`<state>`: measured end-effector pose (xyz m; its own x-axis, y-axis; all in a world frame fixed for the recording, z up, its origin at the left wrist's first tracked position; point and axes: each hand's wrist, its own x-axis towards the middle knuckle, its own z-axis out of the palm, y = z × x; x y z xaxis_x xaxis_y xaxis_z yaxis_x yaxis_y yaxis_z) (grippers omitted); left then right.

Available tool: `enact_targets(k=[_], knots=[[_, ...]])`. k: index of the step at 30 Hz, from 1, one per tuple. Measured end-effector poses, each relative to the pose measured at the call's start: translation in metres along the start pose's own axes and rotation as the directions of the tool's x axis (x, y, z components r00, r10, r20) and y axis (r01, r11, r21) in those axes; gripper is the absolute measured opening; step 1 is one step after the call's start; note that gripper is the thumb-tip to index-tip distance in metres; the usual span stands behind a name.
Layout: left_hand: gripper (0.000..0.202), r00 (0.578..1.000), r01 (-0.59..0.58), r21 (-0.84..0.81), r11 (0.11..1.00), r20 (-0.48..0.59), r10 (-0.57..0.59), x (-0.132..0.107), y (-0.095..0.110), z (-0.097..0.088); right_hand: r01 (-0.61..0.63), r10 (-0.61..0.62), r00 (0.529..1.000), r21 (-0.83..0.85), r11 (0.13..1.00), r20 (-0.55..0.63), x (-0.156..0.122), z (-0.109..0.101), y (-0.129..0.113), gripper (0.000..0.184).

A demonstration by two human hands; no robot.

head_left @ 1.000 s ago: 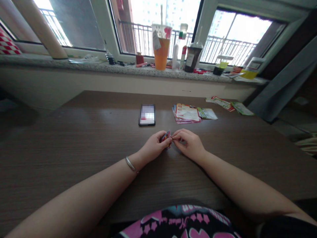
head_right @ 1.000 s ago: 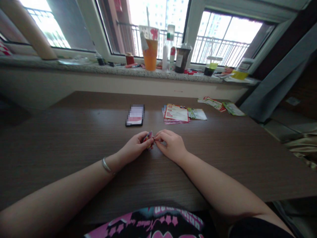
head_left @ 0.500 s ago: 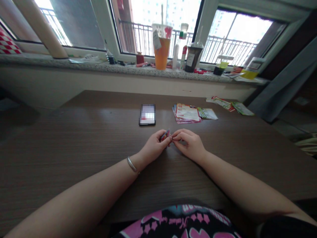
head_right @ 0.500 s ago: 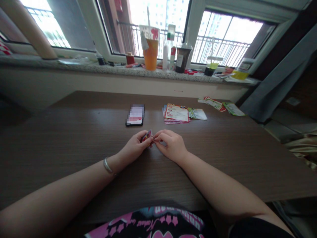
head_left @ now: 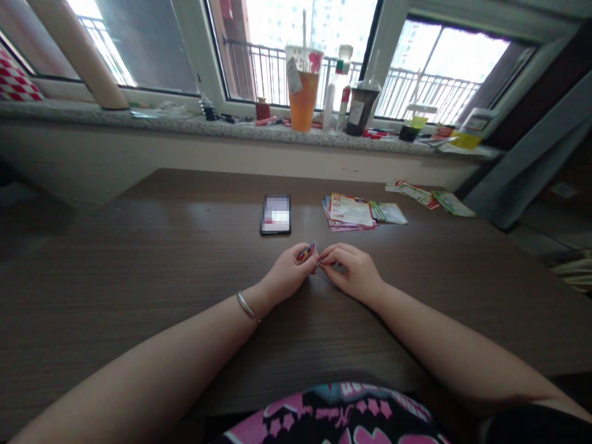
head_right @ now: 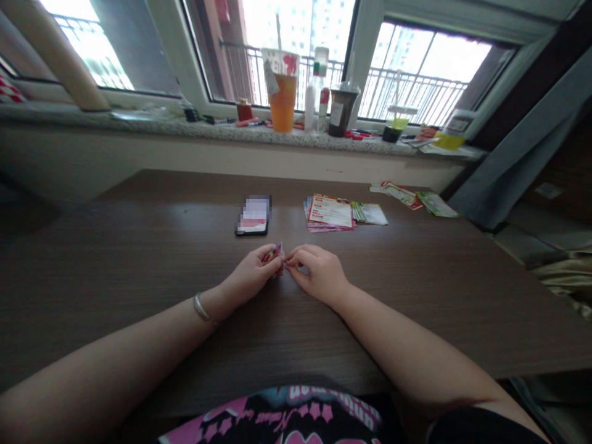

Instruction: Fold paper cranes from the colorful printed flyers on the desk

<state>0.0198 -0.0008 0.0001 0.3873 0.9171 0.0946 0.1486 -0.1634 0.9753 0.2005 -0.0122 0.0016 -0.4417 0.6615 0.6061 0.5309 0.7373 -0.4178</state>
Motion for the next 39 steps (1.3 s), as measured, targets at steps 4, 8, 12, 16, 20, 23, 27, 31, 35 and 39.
enact_targets(k=[4,8,12,16,20,23,27,31,35,39], knots=[[0.022,0.999,0.001,-0.008,1.0,0.032,-0.001,0.0,0.0,0.0,-0.021,0.021,0.999,0.019,1.0,0.025,0.0,0.0,-0.002,0.006],[0.025,0.998,-0.017,-0.018,1.0,0.053,0.018,0.0,0.0,-0.001,-0.064,0.063,0.998,0.038,0.997,0.028,0.0,0.0,-0.001,0.004],[0.027,0.996,-0.073,0.0,0.997,0.042,0.073,0.001,-0.003,-0.005,-0.161,0.16,0.987,0.077,0.984,0.021,-0.001,0.002,0.001,0.003],[0.027,0.994,-0.108,0.041,0.993,-0.026,0.109,0.002,-0.008,-0.006,-0.335,0.337,0.941,0.172,0.926,0.021,0.0,0.007,0.003,0.004],[0.028,0.996,-0.083,0.005,0.997,-0.041,0.083,0.003,-0.012,-0.005,-0.476,0.463,0.879,0.252,0.843,0.114,0.0,0.012,0.004,0.013],[0.026,0.997,-0.06,0.001,0.998,-0.039,0.06,0.003,-0.012,-0.005,-0.527,0.492,0.849,0.255,0.811,0.192,0.001,0.014,0.004,0.016],[0.028,0.999,-0.029,-0.09,0.996,-0.02,0.027,0.003,-0.01,-0.003,-0.543,0.499,0.84,0.297,0.785,0.215,0.002,0.015,0.007,0.016],[0.033,1.0,-0.012,-0.209,0.978,0.01,0.015,0.004,-0.008,-0.001,-0.553,0.517,0.833,0.344,0.759,0.199,0.001,0.015,0.013,0.016],[0.033,1.0,0.014,-0.216,0.976,0.016,-0.011,0.005,-0.008,-0.002,-0.569,0.538,0.821,0.351,0.744,0.192,0.0,0.016,0.018,0.016],[0.031,0.999,0.003,-0.23,0.973,0.035,0.005,0.006,-0.009,-0.004,-0.579,0.542,0.814,0.38,0.722,0.211,0.0,0.016,0.018,0.018]])
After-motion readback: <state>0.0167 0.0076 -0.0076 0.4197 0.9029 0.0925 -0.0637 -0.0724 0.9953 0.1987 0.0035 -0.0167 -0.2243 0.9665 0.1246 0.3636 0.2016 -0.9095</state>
